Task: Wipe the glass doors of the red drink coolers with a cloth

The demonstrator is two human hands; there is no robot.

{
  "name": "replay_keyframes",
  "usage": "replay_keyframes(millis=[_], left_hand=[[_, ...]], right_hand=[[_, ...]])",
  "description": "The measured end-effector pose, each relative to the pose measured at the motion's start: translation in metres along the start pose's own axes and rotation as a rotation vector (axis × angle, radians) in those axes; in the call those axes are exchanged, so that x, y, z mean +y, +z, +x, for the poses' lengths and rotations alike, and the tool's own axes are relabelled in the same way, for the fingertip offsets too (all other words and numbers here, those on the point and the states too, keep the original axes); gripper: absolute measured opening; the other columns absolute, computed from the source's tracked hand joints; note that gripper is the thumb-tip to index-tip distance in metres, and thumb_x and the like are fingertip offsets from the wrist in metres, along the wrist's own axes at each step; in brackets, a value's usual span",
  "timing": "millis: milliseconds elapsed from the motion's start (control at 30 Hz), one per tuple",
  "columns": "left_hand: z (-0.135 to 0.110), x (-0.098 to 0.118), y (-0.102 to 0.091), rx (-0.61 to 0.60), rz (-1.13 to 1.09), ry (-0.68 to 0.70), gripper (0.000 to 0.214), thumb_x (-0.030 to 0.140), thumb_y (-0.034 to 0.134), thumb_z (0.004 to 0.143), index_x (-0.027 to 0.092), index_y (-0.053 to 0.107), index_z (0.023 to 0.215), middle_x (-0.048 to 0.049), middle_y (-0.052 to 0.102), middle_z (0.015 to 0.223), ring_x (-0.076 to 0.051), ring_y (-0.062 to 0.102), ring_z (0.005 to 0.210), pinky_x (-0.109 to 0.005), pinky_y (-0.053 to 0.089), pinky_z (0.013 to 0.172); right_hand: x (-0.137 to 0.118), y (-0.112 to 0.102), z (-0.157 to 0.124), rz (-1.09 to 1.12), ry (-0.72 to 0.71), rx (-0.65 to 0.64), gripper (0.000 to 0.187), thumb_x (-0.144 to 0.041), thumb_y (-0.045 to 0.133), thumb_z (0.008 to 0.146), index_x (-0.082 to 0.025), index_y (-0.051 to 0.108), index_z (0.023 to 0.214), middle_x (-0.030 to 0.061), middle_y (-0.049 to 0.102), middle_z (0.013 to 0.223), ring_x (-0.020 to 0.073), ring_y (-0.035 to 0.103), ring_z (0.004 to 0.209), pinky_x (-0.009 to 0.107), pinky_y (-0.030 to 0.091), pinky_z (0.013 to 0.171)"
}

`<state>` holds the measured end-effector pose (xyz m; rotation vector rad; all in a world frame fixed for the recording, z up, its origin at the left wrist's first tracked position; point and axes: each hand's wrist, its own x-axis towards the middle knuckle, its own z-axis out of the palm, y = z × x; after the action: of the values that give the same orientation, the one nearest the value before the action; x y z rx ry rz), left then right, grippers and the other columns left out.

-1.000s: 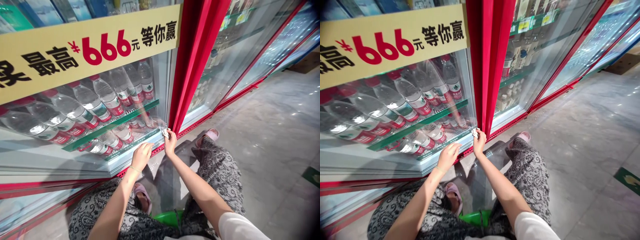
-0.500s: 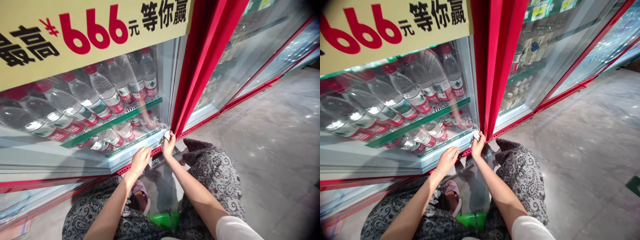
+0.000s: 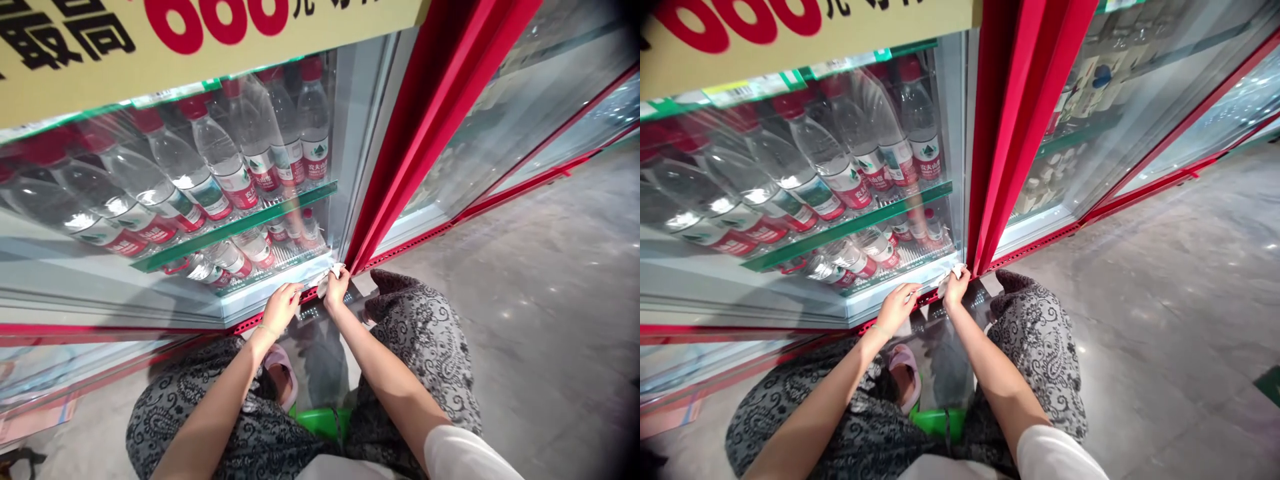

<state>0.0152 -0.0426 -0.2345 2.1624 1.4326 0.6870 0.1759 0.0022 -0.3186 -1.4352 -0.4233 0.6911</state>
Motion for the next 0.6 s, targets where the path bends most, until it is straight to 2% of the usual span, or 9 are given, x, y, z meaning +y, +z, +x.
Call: replay_keyframes(millis=[100,233,300,467,600], left_hand=[[-0.003,-0.006,0.001,0.014,0.002,-0.038,0.027,0.018,0.054,0.097,0.023,0.068,0.119,-0.0050,0.075,0.114,-0.020,0.072,0.106,-0.036,0.058,0.099],[-0.005,-0.011,0.002,0.018,-0.010,-0.070,0.029,0.018,0.054,0.097,0.023,0.066,0.124,-0.0046,0.074,0.116,-0.019,0.071,0.108,-0.036,0.057,0.102],[-0.006,-0.012,0.003,0.017,-0.017,-0.080,0.029,0.018,0.054,0.097,0.023,0.066,0.123,-0.0046,0.073,0.118,-0.019,0.070,0.111,-0.037,0.056,0.105],[-0.008,-0.012,0.001,0.012,-0.021,-0.094,0.030,0.018,0.054,0.097,0.024,0.066,0.124,-0.0056,0.072,0.123,-0.021,0.068,0.117,-0.039,0.054,0.108],[-0.010,-0.013,-0.002,0.000,-0.026,-0.101,0.030,0.018,0.053,0.097,0.024,0.066,0.124,-0.0047,0.072,0.123,-0.020,0.068,0.118,-0.038,0.053,0.108]], right_hand=[[-0.007,0.002,-0.003,0.014,0.014,0.008,0.027,-0.034,0.055,0.079,-0.023,0.050,0.103,0.0040,0.062,0.102,0.0195,0.060,0.094,0.038,0.048,0.095],[-0.019,0.007,-0.012,0.037,-0.038,-0.058,0.034,-0.033,0.062,0.078,-0.023,0.054,0.109,0.0043,0.063,0.114,0.0190,0.059,0.106,0.035,0.045,0.103],[-0.018,0.007,-0.014,0.041,-0.026,-0.053,0.033,-0.033,0.060,0.078,-0.023,0.053,0.108,0.0049,0.062,0.115,0.0192,0.059,0.108,0.036,0.044,0.103],[-0.011,0.008,-0.016,0.044,0.057,-0.013,0.027,-0.035,0.054,0.080,-0.023,0.049,0.105,0.0034,0.061,0.103,0.0188,0.060,0.096,0.037,0.048,0.096],[-0.018,0.011,-0.024,0.057,0.008,-0.077,0.032,-0.036,0.061,0.080,-0.024,0.052,0.108,0.0040,0.062,0.113,0.0193,0.060,0.108,0.035,0.045,0.103]])
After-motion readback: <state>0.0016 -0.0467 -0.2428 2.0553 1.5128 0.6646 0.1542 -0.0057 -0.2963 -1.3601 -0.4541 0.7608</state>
